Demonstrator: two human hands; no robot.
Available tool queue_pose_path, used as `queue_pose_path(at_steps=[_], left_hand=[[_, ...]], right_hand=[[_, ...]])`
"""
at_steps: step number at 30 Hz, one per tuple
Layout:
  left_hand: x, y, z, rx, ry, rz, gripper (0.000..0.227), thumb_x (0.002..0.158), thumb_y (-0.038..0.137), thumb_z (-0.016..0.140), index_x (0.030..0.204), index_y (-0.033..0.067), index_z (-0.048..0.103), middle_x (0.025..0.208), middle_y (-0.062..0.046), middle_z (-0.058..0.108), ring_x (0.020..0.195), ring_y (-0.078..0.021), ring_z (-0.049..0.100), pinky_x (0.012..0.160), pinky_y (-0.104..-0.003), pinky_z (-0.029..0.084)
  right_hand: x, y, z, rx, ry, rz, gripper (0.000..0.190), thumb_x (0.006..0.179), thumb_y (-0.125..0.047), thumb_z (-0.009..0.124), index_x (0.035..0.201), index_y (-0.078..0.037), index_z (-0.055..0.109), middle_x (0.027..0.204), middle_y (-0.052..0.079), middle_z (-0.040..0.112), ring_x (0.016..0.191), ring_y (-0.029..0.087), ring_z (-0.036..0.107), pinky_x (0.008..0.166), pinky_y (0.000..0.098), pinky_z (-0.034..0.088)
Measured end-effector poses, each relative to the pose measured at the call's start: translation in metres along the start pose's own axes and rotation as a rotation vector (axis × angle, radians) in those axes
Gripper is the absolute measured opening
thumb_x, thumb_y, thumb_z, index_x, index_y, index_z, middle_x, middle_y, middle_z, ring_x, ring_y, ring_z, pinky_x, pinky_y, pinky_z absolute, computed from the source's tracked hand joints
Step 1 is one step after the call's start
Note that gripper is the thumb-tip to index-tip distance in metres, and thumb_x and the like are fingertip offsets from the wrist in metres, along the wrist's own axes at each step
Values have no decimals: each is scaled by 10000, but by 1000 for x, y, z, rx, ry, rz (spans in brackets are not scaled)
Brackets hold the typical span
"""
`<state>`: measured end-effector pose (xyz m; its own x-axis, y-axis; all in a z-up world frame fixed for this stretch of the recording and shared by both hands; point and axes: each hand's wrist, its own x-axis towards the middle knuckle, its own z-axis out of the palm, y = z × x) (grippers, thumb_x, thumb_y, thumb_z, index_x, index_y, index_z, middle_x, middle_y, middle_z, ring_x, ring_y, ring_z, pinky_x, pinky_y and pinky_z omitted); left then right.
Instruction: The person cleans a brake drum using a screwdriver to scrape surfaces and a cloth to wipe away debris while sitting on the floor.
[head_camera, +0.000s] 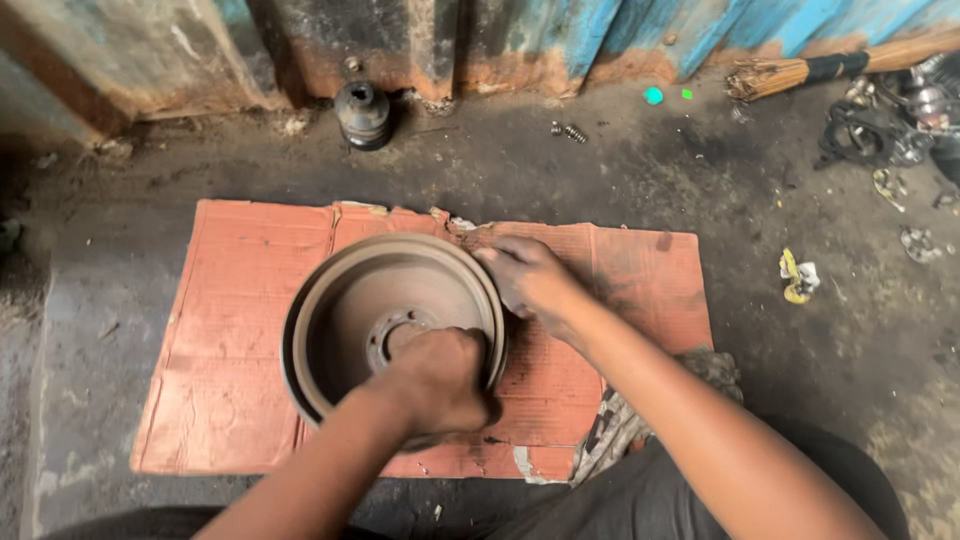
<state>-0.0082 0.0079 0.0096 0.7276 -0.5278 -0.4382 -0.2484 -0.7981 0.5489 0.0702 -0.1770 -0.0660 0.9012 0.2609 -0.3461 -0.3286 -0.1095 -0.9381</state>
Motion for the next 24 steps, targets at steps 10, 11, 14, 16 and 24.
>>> queue_pose_path(at_steps=[10,11,14,16,24], left_hand=[[36,25,14,-49,200,-272,382,768,294,723,1032,19,695,1064,-224,718,1017,-359,717,889,-448,570],[44,25,21,-105,247,-318,458,737,270,741,1082,-15,643,1059,-240,711,1004,-367,715,876,-448,574],[46,19,31,-230,349,-293,486,686,227,742,1058,-63,623,1006,-287,705,965,-403,711,873,-453,575],[42,13,21,-245,352,-249,446,672,216,731,1001,-74,645,980,-303,703,951,-413,716,882,-445,578],[2,-4,-29,23,204,78,376,618,129,693,955,-36,675,935,-292,713,951,-415,705,873,-434,576]], right_hand=[[-30,14,-4,-13,169,119,221,1024,-292,584,1065,-92,669,724,-21,574,578,81,492,461,260,360],[-22,14,-5,-41,173,103,225,1027,-289,570,1059,-88,666,749,-20,600,605,82,520,475,263,376],[-7,10,-2,115,62,-64,216,1037,-246,582,1080,-56,674,888,-18,676,777,67,605,668,243,510],[-6,0,0,191,17,0,209,1010,-247,568,1101,-90,671,946,-32,699,836,55,629,735,236,524],[-36,-22,2,198,121,74,176,991,-292,587,1059,-151,667,807,-42,632,630,68,544,475,255,399]])
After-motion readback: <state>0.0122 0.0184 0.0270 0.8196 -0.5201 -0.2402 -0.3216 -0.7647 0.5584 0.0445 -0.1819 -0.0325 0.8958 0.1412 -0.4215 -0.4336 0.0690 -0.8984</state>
